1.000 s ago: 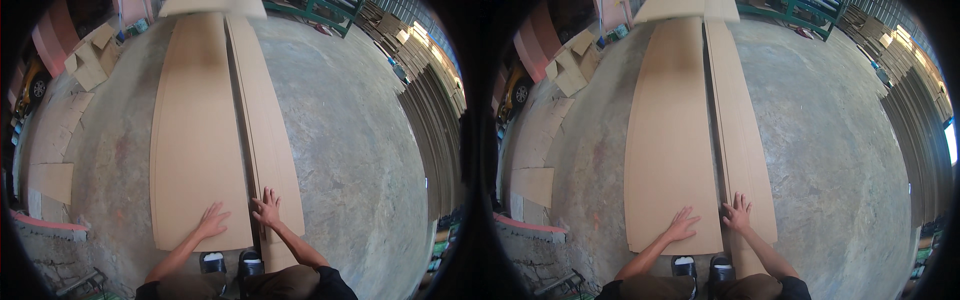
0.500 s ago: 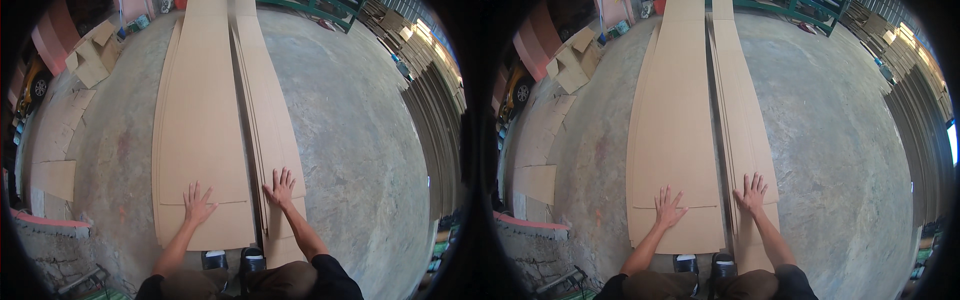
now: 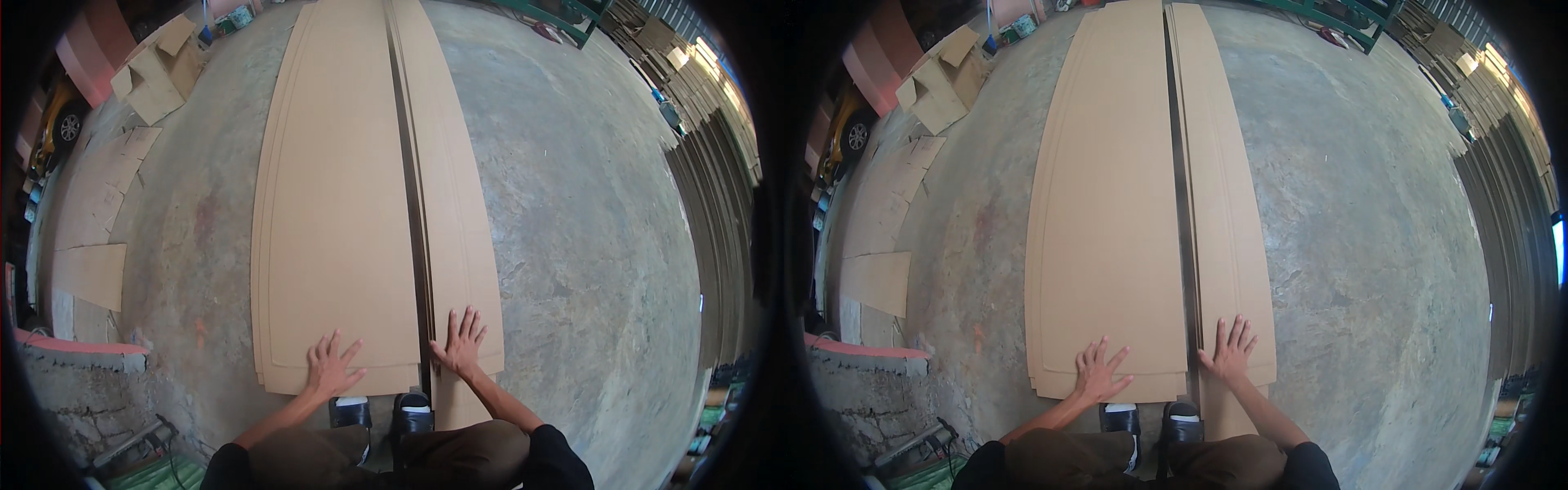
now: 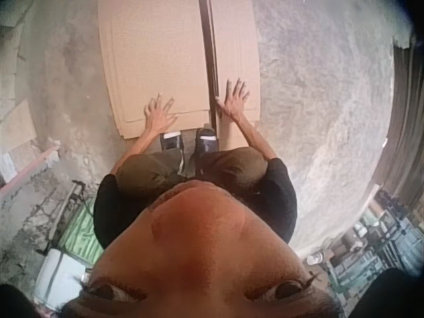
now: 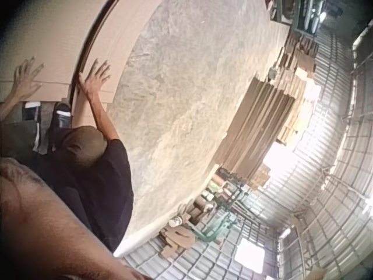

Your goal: The person arranges two long sheets of cardboard on the floor and repeatedly places additional sheets on top of them, building two parallel stacks. The person uses both hands to align and smooth the cardboard sheets during the stacking process.

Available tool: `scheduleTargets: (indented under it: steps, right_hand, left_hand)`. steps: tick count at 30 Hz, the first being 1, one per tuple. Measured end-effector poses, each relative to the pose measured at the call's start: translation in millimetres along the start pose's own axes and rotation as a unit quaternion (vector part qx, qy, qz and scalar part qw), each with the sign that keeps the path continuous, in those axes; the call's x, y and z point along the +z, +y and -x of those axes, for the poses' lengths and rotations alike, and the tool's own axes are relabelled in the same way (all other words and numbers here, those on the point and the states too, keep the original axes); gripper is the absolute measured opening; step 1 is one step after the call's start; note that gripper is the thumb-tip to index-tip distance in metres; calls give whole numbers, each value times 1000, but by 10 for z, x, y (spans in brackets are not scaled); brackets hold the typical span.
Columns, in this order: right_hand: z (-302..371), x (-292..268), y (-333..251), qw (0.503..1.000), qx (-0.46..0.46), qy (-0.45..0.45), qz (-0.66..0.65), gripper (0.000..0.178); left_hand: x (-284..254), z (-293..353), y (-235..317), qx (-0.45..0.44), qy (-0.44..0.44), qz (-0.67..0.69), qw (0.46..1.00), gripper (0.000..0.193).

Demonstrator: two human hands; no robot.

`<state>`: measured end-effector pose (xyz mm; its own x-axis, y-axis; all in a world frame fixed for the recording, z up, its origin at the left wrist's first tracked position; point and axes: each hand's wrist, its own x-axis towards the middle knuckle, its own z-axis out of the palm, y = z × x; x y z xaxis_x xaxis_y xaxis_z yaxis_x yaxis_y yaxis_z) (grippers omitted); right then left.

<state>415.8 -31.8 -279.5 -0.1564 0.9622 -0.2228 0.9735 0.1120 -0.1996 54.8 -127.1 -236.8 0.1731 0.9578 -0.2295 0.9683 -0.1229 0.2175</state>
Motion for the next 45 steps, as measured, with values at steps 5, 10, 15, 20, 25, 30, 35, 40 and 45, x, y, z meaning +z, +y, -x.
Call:
scheduleTargets:
  steps: [5,10,15,20,25,30,35,40,45]
  right_hand:
    - [525,113,250,1000,-13,7,3,117]
    - [502,105,172,1000,3,6,-7,117]
    - [384,33,-3,991,-66,85,-82,99]
    - [88,-178,-529,967,-133,80,-203,83]
    - [-138,-188,-743,967,-81,31,-240,87]
    - [-246,-90,-858,958,-93,3,-270,85]
    - [-267,-70,-848,934,-115,-36,-337,83]
    - [-388,-126,-848,914,-115,-79,-380,83]
    - [-396,-205,-874,923,-121,-92,-353,85]
  left_hand:
    - [77,561,220,46,-26,4,999,82]
    - [121,619,346,163,-72,-22,984,95]
    - [1,-38,705,292,-97,-53,950,102]
    - [266,-154,655,260,-66,23,963,113]
    - [205,-99,421,220,-80,15,972,116]
    - [59,-144,213,220,-71,28,973,119]
    - [126,-168,151,212,-77,61,972,121]
    - [72,-184,163,185,-96,86,974,118]
    - [41,-202,259,168,-124,76,975,110]
